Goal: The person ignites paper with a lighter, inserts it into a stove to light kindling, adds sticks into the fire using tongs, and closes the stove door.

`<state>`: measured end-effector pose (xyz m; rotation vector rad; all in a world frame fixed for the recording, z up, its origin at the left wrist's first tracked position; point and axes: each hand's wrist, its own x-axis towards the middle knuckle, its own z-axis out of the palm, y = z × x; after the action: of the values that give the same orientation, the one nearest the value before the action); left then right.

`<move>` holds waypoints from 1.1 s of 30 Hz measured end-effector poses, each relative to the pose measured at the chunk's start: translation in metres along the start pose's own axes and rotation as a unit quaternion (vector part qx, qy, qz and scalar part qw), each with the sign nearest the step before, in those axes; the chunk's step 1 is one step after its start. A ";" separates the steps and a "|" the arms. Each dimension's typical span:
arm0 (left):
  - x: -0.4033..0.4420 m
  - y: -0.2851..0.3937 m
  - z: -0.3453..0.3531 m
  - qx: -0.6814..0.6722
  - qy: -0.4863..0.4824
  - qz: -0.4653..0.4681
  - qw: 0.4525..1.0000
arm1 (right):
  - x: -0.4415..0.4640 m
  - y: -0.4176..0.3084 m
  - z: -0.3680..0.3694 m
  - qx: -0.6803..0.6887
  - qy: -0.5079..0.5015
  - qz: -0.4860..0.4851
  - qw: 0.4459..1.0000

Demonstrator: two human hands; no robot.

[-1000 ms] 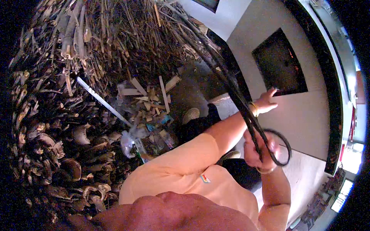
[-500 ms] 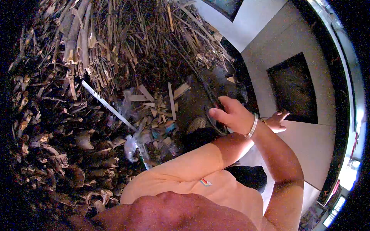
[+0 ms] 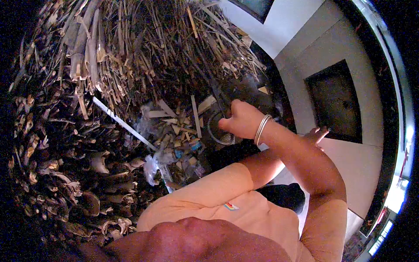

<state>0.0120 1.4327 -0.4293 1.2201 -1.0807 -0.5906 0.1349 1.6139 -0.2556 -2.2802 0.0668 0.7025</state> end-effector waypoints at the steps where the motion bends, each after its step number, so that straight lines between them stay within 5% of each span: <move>1: -0.004 0.003 0.000 0.000 0.013 0.013 1.000 | -0.002 0.002 -0.002 0.023 0.011 -0.013 1.000; 14: 0.004 0.012 0.001 0.003 -0.045 -0.083 0.995 | -0.075 0.006 -0.029 0.178 -0.016 0.001 0.984; 29: 0.009 0.012 -0.004 0.006 -0.047 -0.101 0.994 | -0.092 0.082 -0.063 -0.205 0.076 0.030 0.975; 33: 0.011 0.013 -0.005 0.004 -0.042 -0.106 0.993 | -0.104 0.078 -0.058 -0.173 0.102 0.037 0.979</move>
<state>0.0188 1.4298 -0.4137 1.3375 -1.0308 -0.8070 0.0544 1.5025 -0.2196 -2.6929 0.1374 0.5476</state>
